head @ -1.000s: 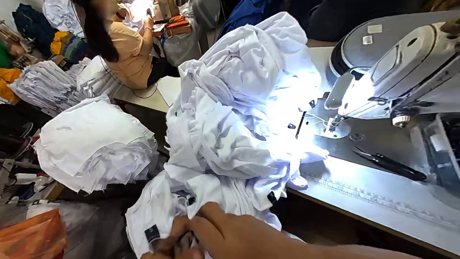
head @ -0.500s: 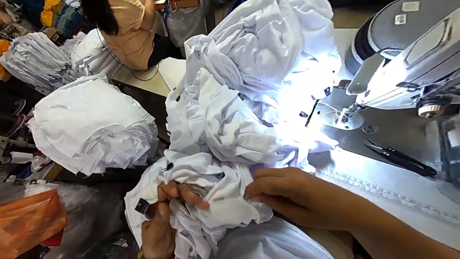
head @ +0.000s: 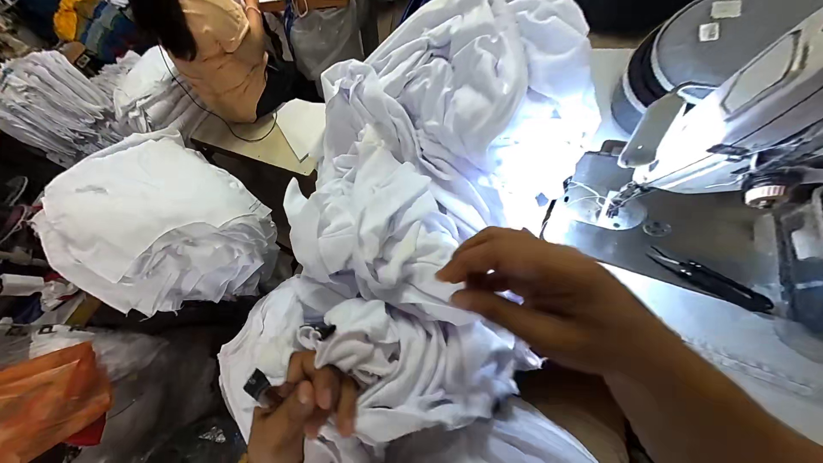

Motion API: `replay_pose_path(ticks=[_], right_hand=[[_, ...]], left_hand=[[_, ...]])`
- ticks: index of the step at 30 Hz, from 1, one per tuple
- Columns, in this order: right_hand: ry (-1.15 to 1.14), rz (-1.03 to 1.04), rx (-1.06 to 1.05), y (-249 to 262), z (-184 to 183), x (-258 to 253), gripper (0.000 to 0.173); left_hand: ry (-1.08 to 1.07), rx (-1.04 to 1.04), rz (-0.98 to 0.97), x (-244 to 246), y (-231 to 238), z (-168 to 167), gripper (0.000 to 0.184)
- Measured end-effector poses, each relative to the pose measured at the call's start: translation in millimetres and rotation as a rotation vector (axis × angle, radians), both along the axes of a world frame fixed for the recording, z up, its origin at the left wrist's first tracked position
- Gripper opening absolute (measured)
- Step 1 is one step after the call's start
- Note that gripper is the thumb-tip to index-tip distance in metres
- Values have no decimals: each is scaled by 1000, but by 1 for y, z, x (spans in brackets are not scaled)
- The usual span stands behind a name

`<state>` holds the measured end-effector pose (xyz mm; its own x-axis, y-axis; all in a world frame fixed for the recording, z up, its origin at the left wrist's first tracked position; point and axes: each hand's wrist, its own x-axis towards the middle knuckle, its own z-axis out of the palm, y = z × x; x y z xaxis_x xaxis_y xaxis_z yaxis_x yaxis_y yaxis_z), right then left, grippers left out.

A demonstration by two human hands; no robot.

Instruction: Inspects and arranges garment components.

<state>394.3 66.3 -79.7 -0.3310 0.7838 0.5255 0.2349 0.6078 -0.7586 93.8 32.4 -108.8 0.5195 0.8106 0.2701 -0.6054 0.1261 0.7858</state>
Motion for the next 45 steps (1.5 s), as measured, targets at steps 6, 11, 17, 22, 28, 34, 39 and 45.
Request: replay_pose_path(ticks=[6,11,17,22,28,34,39,45], right_hand=[[-141,393,-78,-15,-30,9,36],[-321,422,83,-33,-42,-20,23],[-474,307,295,-17,35,-54,12],[-247,254,223,6,15,-57,9],[-273,85,15,0,-27,-9,25],[-291,195,-132,3,-5,-11,30],[-17,614,-178,-8,45,-23,25],[166,711,-171,-7,36,-73,39]], left_hand=[[-44,2,142,-18,9,14,26],[155,107,228,-29,7,18,34],[369,166,-15,8,-17,16,24],[261,109,-119,4,-2,3,23],[341,123,174,-21,7,10,33],[119,94,166,-33,6,24,28],[249,201,233,-57,-8,78,22],[507,186,363,-57,-13,90,17]])
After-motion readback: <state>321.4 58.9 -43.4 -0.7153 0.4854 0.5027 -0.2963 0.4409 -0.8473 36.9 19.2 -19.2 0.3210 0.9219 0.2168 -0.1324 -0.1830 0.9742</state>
